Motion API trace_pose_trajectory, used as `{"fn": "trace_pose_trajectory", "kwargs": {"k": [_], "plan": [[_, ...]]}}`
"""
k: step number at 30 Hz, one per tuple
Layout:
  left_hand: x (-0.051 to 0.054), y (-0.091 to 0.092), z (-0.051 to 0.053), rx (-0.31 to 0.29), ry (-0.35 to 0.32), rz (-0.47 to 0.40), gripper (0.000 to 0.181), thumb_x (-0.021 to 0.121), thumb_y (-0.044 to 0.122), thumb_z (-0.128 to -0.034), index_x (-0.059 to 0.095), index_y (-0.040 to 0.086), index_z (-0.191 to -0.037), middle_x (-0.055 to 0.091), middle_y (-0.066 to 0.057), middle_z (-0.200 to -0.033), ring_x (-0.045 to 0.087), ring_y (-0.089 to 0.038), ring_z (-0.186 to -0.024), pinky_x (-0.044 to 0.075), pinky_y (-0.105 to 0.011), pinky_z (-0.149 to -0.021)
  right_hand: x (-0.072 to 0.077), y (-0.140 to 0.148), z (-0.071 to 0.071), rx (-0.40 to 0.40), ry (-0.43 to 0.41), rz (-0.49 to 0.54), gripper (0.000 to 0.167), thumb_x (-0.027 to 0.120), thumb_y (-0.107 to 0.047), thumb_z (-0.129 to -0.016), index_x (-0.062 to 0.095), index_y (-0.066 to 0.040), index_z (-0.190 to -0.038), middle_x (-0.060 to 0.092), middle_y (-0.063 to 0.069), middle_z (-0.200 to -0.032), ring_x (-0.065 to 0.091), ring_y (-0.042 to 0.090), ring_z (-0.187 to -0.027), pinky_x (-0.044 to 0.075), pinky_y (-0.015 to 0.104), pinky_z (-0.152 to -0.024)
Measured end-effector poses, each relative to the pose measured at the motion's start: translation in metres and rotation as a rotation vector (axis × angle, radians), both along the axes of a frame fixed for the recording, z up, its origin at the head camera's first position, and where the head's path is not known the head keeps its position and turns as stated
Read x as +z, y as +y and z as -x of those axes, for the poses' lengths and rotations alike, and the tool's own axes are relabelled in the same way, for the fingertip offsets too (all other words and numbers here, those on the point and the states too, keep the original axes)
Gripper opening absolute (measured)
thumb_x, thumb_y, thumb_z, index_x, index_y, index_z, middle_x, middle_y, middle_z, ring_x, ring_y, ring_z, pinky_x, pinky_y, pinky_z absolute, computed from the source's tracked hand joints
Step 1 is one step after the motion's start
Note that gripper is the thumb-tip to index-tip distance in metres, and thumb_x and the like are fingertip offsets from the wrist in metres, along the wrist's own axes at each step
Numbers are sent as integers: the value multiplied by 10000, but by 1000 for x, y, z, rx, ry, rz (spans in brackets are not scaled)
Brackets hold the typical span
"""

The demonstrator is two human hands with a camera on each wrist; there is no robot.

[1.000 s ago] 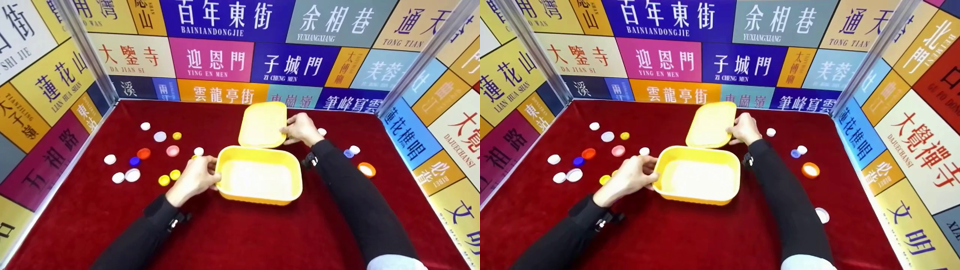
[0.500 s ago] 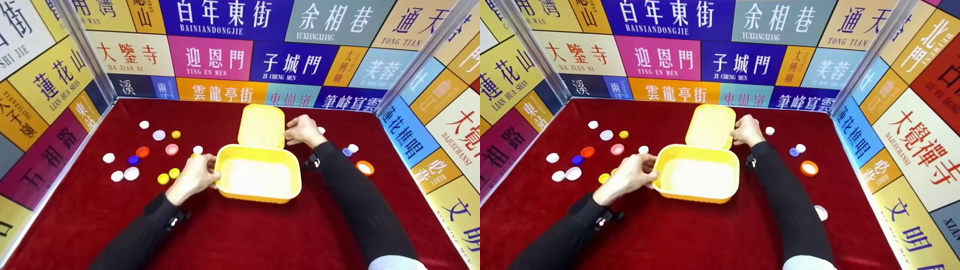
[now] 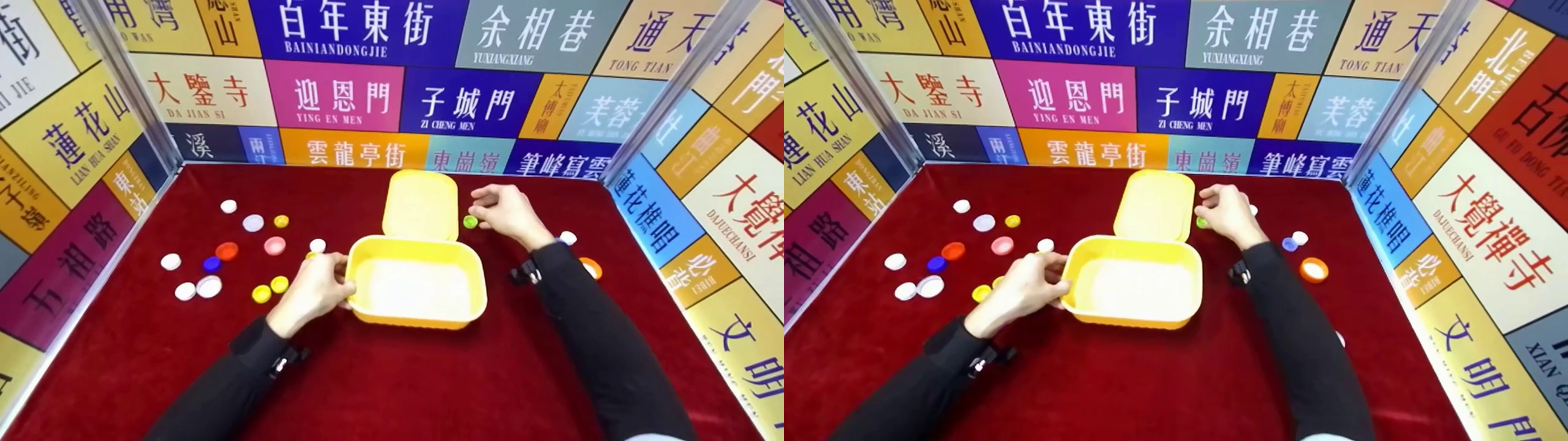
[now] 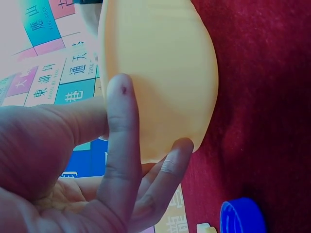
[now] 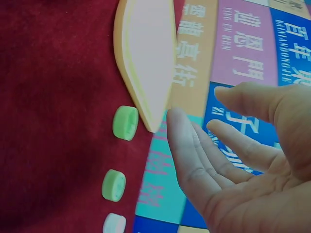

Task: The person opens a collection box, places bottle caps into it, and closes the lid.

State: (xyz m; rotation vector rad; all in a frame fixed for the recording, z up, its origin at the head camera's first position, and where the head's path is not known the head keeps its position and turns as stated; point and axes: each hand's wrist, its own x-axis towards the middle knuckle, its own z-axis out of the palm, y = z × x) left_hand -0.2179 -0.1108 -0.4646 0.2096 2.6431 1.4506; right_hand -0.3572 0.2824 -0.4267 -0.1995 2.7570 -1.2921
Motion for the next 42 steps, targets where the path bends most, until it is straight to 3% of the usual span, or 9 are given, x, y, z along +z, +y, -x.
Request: {"fn": "trace_pose_trajectory", "kwargs": {"k": [2,7,9,19,23,30,33,37,42], "plan": [[-1,0,-1,-3,8,1,439,763,-46,-978,748,-103,-1414,850,-227,-1139,841,-196,-751,710,-334,-646,2,6,-9,6,46,-32,442,797,-174,-1103,723,-16,-1509,785,268,-1452,831,425,-1221,735,346,-889],[-1,0,-2,-5,17,5,469,756,-43,-979,731,-97,-1444,844,-237,-1173,848,-202,-763,700,-307,-635,9,30,-39,11,184,-152,487,815,-250,-1098,727,-32,-1524,783,253,-1481,814,452,-1292,665,589,-1119],[-1,0,-2,-4,15,3,474,755,-43,-980,729,-94,-1450,840,-241,-1188,851,-207,-780,701,-308,-638,11,43,-53,5,227,-191,502,828,-266,-1092,730,-38,-1528,789,250,-1474,812,458,-1302,634,612,-1161],[-1,-1,-2,8,7,15,477,751,-28,-984,730,-78,-1457,840,-232,-1188,853,-205,-790,701,-301,-643,1,121,-120,-58,305,-380,502,862,-286,-1064,761,-43,-1491,818,255,-1381,777,483,-1243,577,580,-1061],[-1,-1,-2,10,-1,17,482,761,-28,-984,728,-73,-1463,839,-230,-1195,852,-202,-802,710,-327,-653,-5,149,-143,-43,274,-475,502,891,-281,-1030,777,-12,-1439,809,292,-1329,725,518,-1229,544,661,-1050],[-1,1,-2,12,-13,14,501,769,-39,-979,722,-70,-1476,843,-227,-1183,841,-191,-761,725,-376,-672,-14,177,-177,43,104,-578,631,958,-339,-976,750,47,-1430,790,336,-1263,726,560,-1184,576,761,-1013],[0,1,-2,12,-7,18,504,772,-36,-977,725,-65,-1477,845,-220,-1170,836,-185,-733,714,-342,-652,-18,182,-187,72,66,-601,676,1004,-335,-923,761,51,-1421,809,313,-1263,741,520,-1166,606,704,-994],[0,2,-1,15,-12,21,506,779,-32,-984,719,-67,-1486,843,-222,-1175,835,-176,-735,707,-320,-645,-17,186,-192,90,-24,-610,681,1041,-311,-863,785,22,-1399,823,230,-1192,714,357,-1019,587,472,-866],[0,1,-1,15,-21,19,509,782,-35,-987,714,-70,-1491,843,-225,-1175,836,-180,-736,716,-346,-657,-21,187,-191,112,-59,-611,492,1036,-183,-823,836,-49,-1252,792,211,-1112,683,313,-981,546,385,-816]]}}
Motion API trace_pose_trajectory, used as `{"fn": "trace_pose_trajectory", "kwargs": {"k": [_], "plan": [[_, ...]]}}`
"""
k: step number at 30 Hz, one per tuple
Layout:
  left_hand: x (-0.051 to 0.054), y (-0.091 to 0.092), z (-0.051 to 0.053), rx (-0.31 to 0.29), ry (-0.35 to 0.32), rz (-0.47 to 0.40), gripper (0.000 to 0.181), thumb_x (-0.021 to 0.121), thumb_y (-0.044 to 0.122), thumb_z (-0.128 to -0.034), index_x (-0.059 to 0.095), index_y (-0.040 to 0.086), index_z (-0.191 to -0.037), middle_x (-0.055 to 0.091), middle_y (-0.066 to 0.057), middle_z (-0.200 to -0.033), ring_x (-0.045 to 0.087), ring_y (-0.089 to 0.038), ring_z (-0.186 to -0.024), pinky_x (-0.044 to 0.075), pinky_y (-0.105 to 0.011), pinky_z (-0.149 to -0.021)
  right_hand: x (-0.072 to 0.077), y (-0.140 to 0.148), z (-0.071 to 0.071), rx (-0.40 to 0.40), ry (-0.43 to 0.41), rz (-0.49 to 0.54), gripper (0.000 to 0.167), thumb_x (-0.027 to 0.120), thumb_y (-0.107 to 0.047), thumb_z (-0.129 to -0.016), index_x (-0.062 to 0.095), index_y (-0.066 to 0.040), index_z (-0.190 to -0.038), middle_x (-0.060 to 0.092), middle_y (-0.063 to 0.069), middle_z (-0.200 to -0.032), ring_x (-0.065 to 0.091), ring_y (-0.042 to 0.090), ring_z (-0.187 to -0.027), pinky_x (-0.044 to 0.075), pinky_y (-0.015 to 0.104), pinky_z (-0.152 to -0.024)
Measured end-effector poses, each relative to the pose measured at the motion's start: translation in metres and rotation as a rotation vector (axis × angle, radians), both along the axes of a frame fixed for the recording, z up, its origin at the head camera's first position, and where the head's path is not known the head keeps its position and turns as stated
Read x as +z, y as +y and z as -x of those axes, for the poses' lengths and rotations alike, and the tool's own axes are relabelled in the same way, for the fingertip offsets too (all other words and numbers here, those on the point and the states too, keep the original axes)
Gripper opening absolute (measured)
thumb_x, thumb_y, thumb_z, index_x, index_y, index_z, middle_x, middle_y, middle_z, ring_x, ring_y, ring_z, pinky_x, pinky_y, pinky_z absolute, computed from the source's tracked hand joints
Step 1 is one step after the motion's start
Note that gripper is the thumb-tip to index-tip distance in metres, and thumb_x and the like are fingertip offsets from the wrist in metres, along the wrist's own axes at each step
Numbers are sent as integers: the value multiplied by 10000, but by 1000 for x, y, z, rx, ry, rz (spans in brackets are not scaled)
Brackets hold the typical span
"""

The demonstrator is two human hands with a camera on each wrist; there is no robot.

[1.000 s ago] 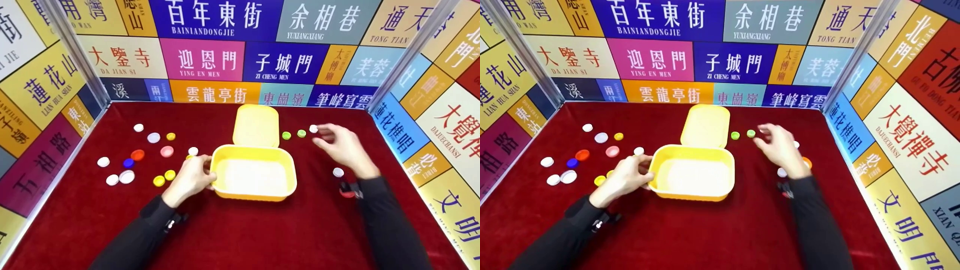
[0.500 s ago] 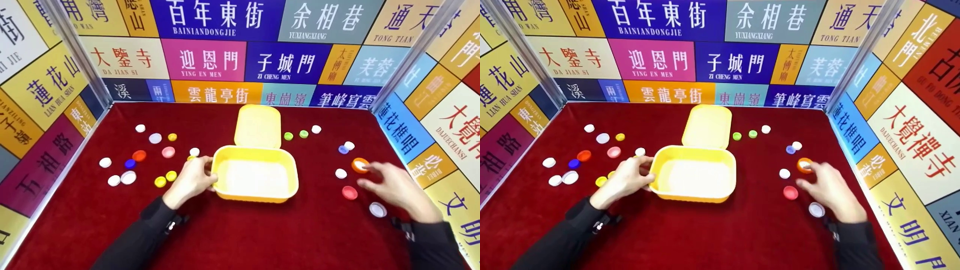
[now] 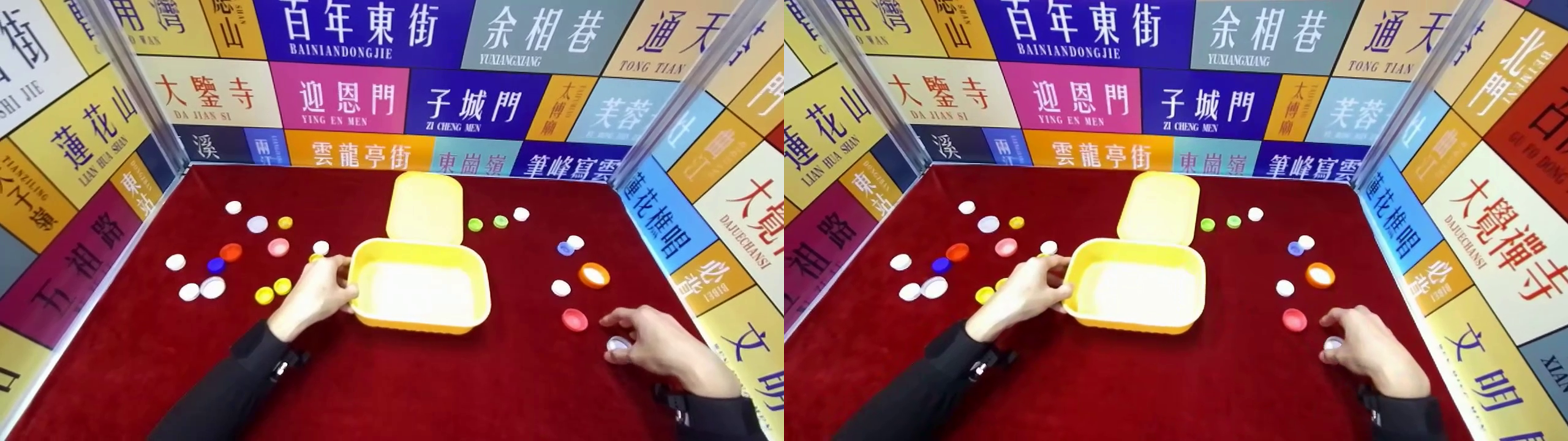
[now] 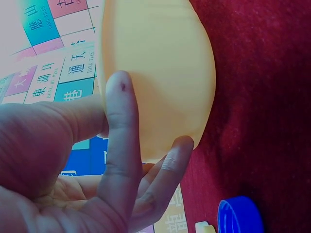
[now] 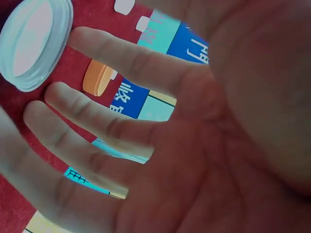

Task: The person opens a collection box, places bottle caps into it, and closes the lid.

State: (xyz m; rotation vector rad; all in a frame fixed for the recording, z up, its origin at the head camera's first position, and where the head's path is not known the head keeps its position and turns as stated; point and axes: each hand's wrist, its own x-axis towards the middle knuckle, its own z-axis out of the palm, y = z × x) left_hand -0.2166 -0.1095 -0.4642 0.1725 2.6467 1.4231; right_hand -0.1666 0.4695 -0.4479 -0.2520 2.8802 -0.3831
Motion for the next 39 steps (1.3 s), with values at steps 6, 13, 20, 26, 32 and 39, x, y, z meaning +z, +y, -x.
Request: {"fn": "trace_pose_trajectory", "kwargs": {"k": [6,13,20,26,32,39], "plan": [[1,-1,0,-6,6,1,498,782,-28,-987,717,-74,-1478,843,-228,-1163,834,-183,-723,710,-335,-648,-6,-1,1,-7,47,20,214,887,-8,-809,805,-152,-945,723,-19,-858,596,124,-822,470,284,-735],[-1,-1,0,-5,13,-5,487,781,-33,-988,719,-82,-1468,840,-242,-1191,840,-192,-729,716,-348,-657,-6,-3,4,-35,52,29,143,839,-9,-853,811,-114,-945,711,-19,-845,600,163,-825,453,276,-721],[-1,-1,0,-8,13,-17,492,769,-42,-986,721,-80,-1474,842,-225,-1147,835,-190,-722,717,-358,-655,0,-9,4,-31,175,39,147,837,-11,-870,850,-74,-1003,793,21,-894,668,206,-838,523,313,-724],[-1,-1,0,-2,4,-28,495,760,-45,-989,716,-80,-1481,837,-217,-1124,836,-194,-732,715,-350,-649,11,-26,6,-13,298,59,180,819,-6,-870,876,-60,-1032,816,80,-948,685,264,-869,533,338,-727],[-1,0,-2,2,-12,-43,502,759,-46,-999,701,-83,-1496,833,-228,-1160,865,-230,-813,715,-354,-642,22,-55,20,97,477,82,190,846,15,-840,886,-78,-1001,774,87,-924,665,245,-837,566,417,-732],[-2,1,-2,7,-14,-23,504,756,-20,-1017,689,-68,-1514,819,-240,-1220,861,-240,-843,726,-369,-673,33,-95,33,170,502,154,193,867,4,-876,900,-74,-1049,820,105,-987,719,277,-870,626,426,-754]]}}
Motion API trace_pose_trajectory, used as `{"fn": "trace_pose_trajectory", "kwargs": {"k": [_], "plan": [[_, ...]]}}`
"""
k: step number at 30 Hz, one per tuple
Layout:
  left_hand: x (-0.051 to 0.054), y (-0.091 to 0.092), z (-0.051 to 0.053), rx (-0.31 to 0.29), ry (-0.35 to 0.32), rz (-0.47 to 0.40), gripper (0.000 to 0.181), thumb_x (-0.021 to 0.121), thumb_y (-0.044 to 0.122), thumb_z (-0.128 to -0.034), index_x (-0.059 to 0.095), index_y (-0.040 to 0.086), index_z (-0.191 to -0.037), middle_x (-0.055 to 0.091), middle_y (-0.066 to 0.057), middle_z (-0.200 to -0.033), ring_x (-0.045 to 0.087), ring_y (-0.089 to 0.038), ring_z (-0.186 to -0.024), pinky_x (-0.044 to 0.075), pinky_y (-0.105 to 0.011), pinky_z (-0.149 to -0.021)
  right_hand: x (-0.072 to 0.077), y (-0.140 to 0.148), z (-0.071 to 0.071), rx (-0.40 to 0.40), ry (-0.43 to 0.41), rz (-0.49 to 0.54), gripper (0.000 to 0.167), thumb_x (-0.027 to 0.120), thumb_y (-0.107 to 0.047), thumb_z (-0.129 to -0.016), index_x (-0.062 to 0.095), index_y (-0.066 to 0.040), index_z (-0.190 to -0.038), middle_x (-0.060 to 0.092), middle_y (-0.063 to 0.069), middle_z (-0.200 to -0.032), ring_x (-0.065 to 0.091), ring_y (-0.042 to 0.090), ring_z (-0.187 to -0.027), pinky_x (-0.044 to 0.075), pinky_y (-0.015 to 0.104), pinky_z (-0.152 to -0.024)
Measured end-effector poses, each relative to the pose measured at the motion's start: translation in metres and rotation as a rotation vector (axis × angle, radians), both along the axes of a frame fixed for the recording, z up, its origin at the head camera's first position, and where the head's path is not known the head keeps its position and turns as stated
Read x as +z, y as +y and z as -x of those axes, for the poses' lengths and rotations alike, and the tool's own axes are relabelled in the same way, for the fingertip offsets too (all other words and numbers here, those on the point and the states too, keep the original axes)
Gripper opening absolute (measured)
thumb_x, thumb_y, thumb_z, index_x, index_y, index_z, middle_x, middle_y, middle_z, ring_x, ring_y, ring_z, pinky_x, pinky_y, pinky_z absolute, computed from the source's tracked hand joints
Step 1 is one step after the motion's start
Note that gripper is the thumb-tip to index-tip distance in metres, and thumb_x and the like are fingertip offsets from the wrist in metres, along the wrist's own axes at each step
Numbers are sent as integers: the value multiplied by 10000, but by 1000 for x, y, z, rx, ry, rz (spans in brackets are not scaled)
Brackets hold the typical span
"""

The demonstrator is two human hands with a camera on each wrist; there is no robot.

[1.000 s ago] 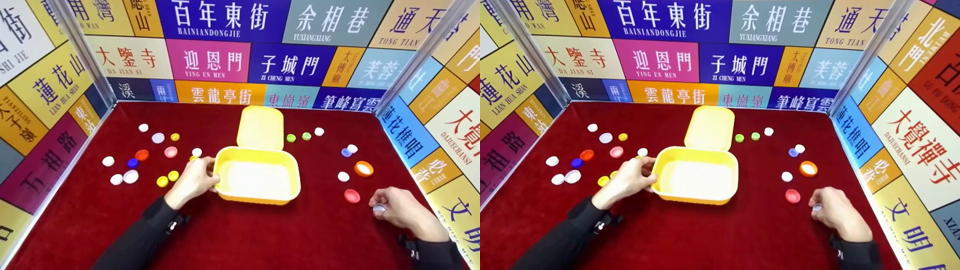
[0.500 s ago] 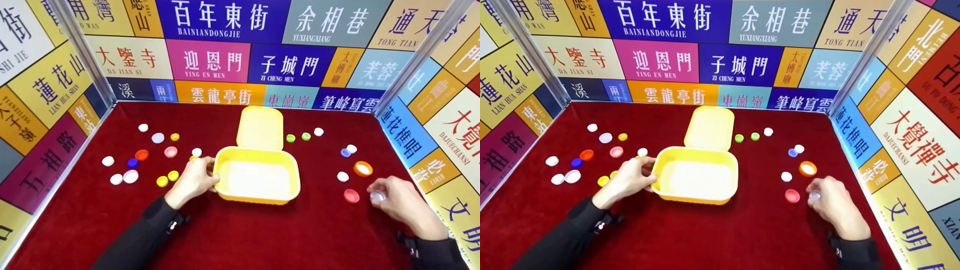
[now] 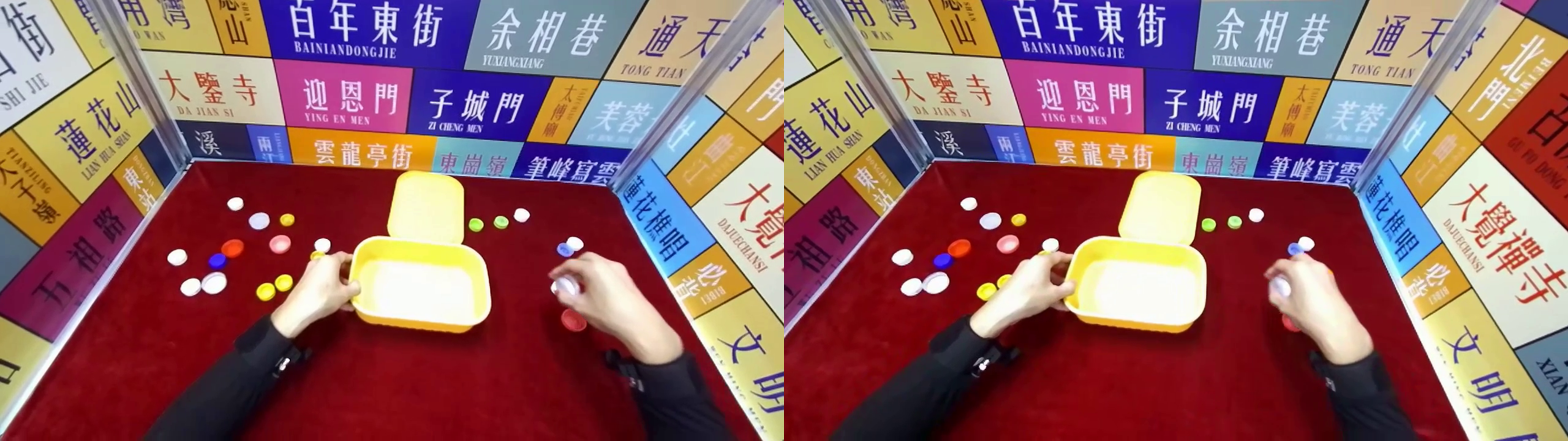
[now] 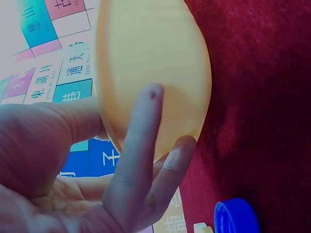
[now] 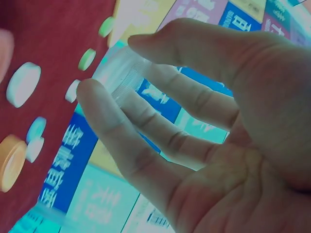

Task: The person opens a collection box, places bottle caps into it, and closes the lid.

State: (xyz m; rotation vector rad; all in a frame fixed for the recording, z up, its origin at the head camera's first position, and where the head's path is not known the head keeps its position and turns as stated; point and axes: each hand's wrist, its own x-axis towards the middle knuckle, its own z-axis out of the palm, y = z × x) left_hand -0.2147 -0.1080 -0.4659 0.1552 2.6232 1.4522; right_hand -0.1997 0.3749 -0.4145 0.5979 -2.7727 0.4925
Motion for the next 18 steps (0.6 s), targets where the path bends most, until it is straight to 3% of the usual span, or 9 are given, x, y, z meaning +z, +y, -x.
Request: {"fn": "trace_pose_trajectory", "kwargs": {"k": [5,12,16,18], "plan": [[-3,1,0,16,6,5,514,752,19,-1041,661,-57,-1541,795,-265,-1312,871,-264,-821,721,-369,-650,5,-35,9,42,4,34,190,875,-27,-899,908,-99,-1072,840,100,-1008,739,288,-904,649,452,-780],[-7,3,-2,14,46,-10,522,745,17,-1036,651,-39,-1546,797,-238,-1291,843,-230,-796,708,-351,-611,5,-87,20,137,-2,101,174,874,-30,-943,907,-78,-1108,814,121,-1042,747,302,-940,635,428,-822],[-10,3,-1,8,129,51,540,742,11,-1022,649,-48,-1550,819,-245,-1278,831,-236,-779,711,-365,-635,1,-114,26,220,-15,89,208,863,4,-942,889,-37,-1145,799,132,-1057,731,300,-911,639,423,-813],[-11,3,0,10,186,107,566,753,16,-1017,641,-55,-1567,820,-254,-1331,852,-277,-893,739,-412,-766,-2,-127,28,262,-33,68,234,870,12,-936,878,-25,-1166,788,145,-1071,720,312,-910,640,435,-818]]}}
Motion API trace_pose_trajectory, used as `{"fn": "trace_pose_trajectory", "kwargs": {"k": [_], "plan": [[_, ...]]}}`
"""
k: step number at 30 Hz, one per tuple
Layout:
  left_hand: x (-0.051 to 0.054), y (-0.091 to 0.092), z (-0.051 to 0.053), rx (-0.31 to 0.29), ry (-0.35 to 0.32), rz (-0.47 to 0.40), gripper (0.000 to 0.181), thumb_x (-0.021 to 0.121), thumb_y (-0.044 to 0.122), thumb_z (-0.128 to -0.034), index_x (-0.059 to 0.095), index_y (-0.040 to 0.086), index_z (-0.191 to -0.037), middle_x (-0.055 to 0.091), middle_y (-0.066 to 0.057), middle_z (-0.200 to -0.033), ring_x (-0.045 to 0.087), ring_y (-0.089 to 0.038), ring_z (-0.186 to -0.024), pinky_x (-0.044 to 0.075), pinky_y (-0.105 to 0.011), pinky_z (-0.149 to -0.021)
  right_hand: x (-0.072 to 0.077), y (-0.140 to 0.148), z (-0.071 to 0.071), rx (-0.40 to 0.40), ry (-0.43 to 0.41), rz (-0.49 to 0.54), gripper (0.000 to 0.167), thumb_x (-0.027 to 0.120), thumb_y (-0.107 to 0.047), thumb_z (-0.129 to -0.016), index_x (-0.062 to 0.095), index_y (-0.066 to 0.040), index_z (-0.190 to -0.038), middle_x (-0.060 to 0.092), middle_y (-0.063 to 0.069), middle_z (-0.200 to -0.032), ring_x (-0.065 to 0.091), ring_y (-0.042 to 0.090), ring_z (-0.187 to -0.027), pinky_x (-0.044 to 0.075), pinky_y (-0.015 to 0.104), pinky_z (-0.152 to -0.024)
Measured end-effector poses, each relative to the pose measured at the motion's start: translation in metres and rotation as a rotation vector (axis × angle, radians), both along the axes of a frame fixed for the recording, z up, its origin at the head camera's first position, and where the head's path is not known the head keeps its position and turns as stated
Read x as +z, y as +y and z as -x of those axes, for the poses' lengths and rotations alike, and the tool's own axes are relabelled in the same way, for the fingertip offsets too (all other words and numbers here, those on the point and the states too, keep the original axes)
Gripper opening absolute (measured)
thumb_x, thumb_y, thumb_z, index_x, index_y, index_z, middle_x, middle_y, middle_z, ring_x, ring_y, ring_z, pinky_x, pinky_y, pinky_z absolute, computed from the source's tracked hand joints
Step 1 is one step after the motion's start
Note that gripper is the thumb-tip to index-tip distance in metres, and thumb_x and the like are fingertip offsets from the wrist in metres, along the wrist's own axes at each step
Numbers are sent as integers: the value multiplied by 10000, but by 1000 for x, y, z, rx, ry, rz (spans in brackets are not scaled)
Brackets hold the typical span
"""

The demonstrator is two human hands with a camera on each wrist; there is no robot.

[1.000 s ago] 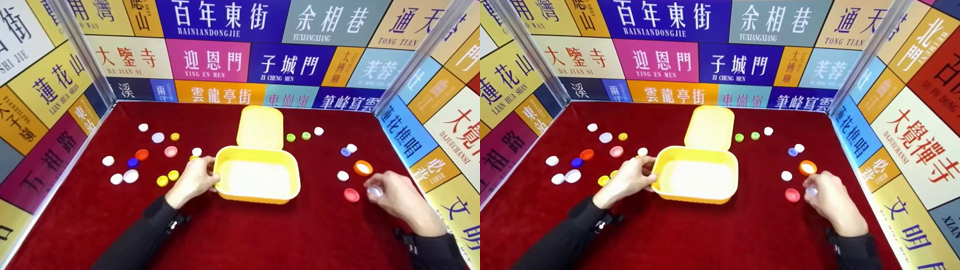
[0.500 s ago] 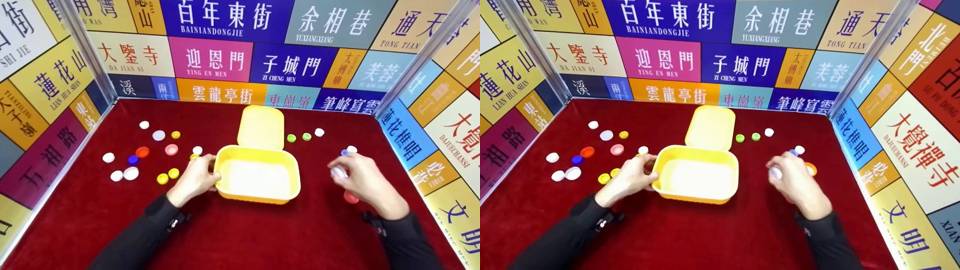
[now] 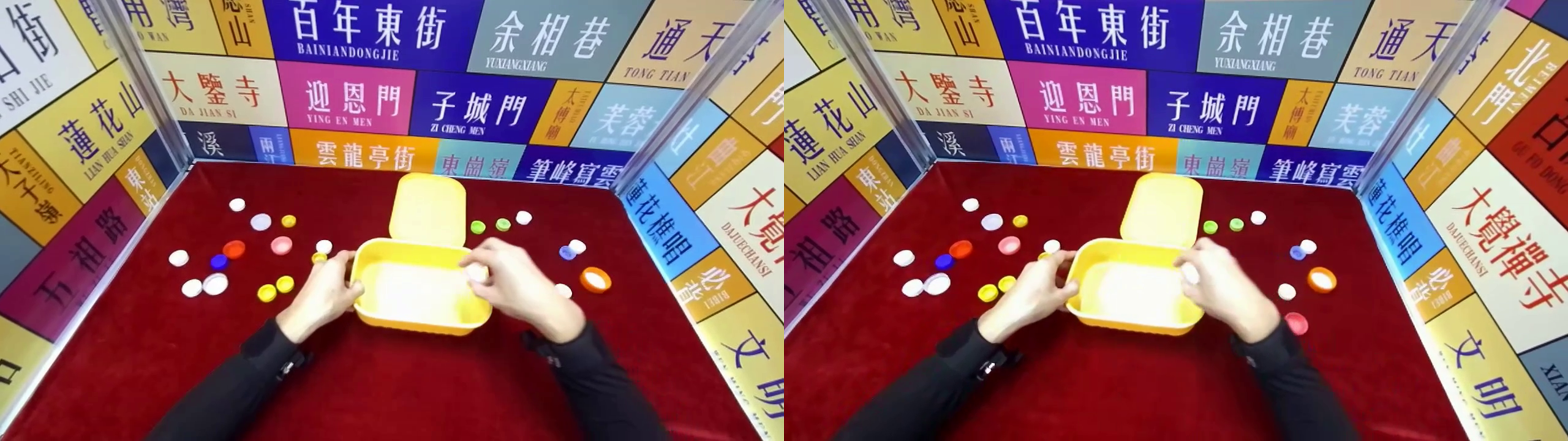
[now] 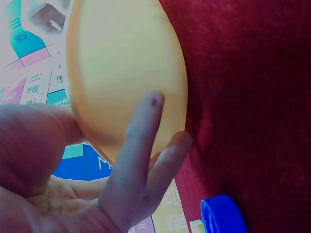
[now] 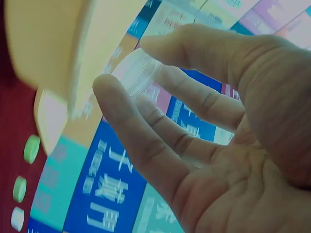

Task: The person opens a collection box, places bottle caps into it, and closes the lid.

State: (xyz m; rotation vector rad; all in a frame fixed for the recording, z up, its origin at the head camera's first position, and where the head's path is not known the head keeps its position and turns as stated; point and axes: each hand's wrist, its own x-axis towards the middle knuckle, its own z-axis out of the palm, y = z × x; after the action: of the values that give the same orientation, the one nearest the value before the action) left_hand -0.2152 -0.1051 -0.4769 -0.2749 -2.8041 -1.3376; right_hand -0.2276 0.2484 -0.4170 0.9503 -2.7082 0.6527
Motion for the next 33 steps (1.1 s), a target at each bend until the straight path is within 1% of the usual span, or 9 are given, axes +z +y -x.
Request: {"fn": "trace_pose_trajectory", "kwargs": {"k": [2,4,6,11,14,17,22,29,33], "plan": [[-1,1,1,3,43,45,606,766,22,-1016,619,-64,-1597,798,-267,-1426,858,-334,-1070,735,-463,-953,-5,-10,1,34,-25,-28,250,883,8,-934,873,-25,-1182,781,154,-1087,716,318,-925,649,453,-838],[-1,1,2,6,72,75,646,776,24,-1013,593,-72,-1625,754,-274,-1525,823,-376,-1245,682,-497,-1116,-9,-19,3,59,-54,-54,253,899,-9,-941,874,-27,-1193,784,161,-1099,718,333,-959,659,476,-873],[-1,2,3,5,74,85,679,779,26,-1012,568,-74,-1650,718,-277,-1583,789,-400,-1345,637,-521,-1194,-15,-26,5,77,-74,-83,247,906,-27,-949,877,-32,-1195,786,163,-1097,715,339,-993,657,497,-910],[-3,3,4,-9,68,92,710,777,22,-1009,549,-61,-1676,689,-263,-1630,765,-402,-1397,613,-535,-1225,-29,-34,8,103,-117,-148,222,880,-37,-965,894,-36,-1187,814,139,-1089,706,340,-1031,625,501,-959],[-4,2,5,-17,70,97,703,772,15,-1009,555,-58,-1674,687,-260,-1634,755,-399,-1411,606,-532,-1236,-36,-35,9,117,-139,-172,227,855,-26,-965,909,-45,-1185,841,127,-1092,713,338,-1015,624,465,-939],[-4,2,5,-21,71,102,692,764,12,-1014,557,-56,-1672,686,-263,-1633,752,-405,-1413,606,-531,-1237,-40,-36,10,133,-140,-187,229,851,-30,-964,919,-69,-1179,857,106,-1088,718,325,-997,622,444,-922],[-3,1,4,-27,69,108,689,761,21,-1020,555,-50,-1673,695,-263,-1620,756,-412,-1397,610,-532,-1233,-38,-35,10,132,-132,-185,246,868,-48,-972,911,-59,-1214,859,121,-1120,737,322,-1039,644,453,-951],[-3,3,3,-15,45,111,698,775,25,-1021,552,-33,-1679,698,-248,-1621,752,-408,-1400,607,-529,-1240,-32,-30,11,83,-141,-125,273,891,-64,-998,885,-36,-1269,827,155,-1134,725,327,-1044,644,487,-947],[-4,3,2,-8,50,102,693,773,22,-1018,554,-37,-1673,701,-251,-1616,753,-415,-1397,607,-537,-1238,-27,-25,14,76,-124,-74,280,897,-53,-995,873,-22,-1272,830,181,-1148,771,354,-1042,697,497,-921]]}}
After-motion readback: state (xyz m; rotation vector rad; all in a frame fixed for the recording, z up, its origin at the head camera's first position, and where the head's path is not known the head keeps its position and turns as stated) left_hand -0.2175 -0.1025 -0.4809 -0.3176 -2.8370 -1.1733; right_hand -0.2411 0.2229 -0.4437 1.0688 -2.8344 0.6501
